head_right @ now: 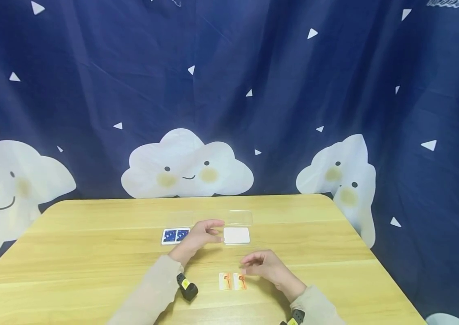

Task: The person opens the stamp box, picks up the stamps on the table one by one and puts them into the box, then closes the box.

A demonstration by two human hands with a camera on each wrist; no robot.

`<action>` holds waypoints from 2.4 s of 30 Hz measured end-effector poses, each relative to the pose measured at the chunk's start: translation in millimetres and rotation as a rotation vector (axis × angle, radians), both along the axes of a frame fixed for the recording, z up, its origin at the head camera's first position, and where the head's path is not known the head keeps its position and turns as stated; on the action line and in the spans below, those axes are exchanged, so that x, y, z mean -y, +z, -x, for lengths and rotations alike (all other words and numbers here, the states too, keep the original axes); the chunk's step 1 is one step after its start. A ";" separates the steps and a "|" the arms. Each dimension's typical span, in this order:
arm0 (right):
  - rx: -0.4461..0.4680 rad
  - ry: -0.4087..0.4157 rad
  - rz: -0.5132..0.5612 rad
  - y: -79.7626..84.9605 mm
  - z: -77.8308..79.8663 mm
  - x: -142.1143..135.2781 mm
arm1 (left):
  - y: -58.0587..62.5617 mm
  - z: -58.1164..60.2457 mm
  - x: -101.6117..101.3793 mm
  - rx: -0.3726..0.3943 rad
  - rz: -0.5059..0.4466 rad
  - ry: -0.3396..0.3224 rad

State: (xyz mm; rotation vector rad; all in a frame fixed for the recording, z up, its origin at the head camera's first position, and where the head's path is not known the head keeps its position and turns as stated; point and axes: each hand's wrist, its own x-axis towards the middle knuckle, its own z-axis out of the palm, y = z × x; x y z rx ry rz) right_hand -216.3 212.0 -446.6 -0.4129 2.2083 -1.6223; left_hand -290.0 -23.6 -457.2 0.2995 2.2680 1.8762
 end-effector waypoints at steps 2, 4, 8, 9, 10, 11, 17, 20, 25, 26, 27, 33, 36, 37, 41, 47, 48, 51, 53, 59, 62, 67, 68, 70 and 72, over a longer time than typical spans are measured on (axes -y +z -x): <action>-0.002 0.005 -0.005 -1.0 0.2 -0.3 | -1.4 0.9 -2.2 0.001 -0.010 0.000; -0.005 0.011 -0.005 -1.7 0.2 -0.5 | -2.7 1.7 -3.9 -0.004 -0.016 0.001; -0.006 0.021 0.006 -3.0 -0.2 -0.3 | -5.4 3.6 -6.0 0.007 -0.008 0.015; -0.005 0.025 0.010 -3.2 -0.5 -0.1 | -6.1 4.0 -6.2 0.008 -0.004 0.019; -0.007 0.031 0.011 -3.7 -0.6 0.1 | -6.8 4.6 -6.2 0.016 -0.001 0.024; -0.008 0.033 0.009 -4.3 -0.6 0.4 | -7.3 5.2 -6.1 0.018 0.001 0.027; -0.027 0.031 -0.027 -7.5 -1.0 1.1 | -9.8 6.7 -6.0 0.013 0.000 0.032; -0.043 0.023 -0.050 -8.5 -1.3 1.4 | -10.0 6.2 -6.9 0.018 0.010 0.030; -0.088 0.037 -0.067 -9.3 -2.1 0.7 | -10.5 5.7 -8.3 0.020 0.031 0.029; -0.094 0.044 -0.065 -9.7 -2.0 0.3 | -10.4 5.7 -8.4 0.021 0.034 0.028; -0.103 0.051 -0.065 -10.0 -1.9 0.0 | -10.3 5.8 -8.3 0.021 0.037 0.027; -0.135 0.077 -0.065 -14.1 -0.6 -0.5 | -9.4 5.7 -7.4 0.017 0.050 0.026; -0.138 0.070 -0.075 -13.3 -1.0 -0.2 | -10.4 6.1 -7.9 0.011 0.056 0.029; -0.139 0.066 -0.083 -12.7 -1.2 -0.2 | -10.8 6.2 -8.3 0.013 0.058 0.030; -0.139 0.064 -0.102 -10.1 -1.9 0.1 | -10.4 5.0 -9.4 0.009 0.068 0.036; -0.158 0.077 -0.134 -8.3 -2.3 0.1 | -7.1 1.1 -11.6 0.006 0.098 0.045; -0.160 0.077 -0.138 -8.1 -2.3 0.1 | -6.8 1.0 -12.1 0.010 0.100 0.049; -0.168 0.079 -0.141 -8.1 -2.4 0.1 | -5.9 0.7 -13.2 0.006 0.106 0.055; -0.170 0.081 -0.140 -8.4 -2.4 0.2 | -5.2 0.7 -13.6 0.005 0.111 0.057; -0.160 0.064 -0.149 -8.2 -1.8 1.4 | -4.0 1.2 -13.7 0.010 0.135 0.071; -0.159 0.054 -0.158 -7.7 -1.5 1.9 | -4.0 1.3 -13.8 0.017 0.133 0.077; -0.158 0.055 -0.158 -7.2 -1.1 2.2 | -4.4 2.0 -14.2 0.013 0.135 0.083; -0.156 0.055 -0.158 -7.0 -1.0 2.2 | -4.3 2.2 -14.2 0.011 0.138 0.083; -0.155 0.054 -0.160 -6.4 -0.7 2.3 | -4.8 3.1 -14.1 0.004 0.143 0.082; -0.155 0.051 -0.163 -5.8 -0.5 2.4 | -5.4 4.2 -14.1 0.001 0.146 0.081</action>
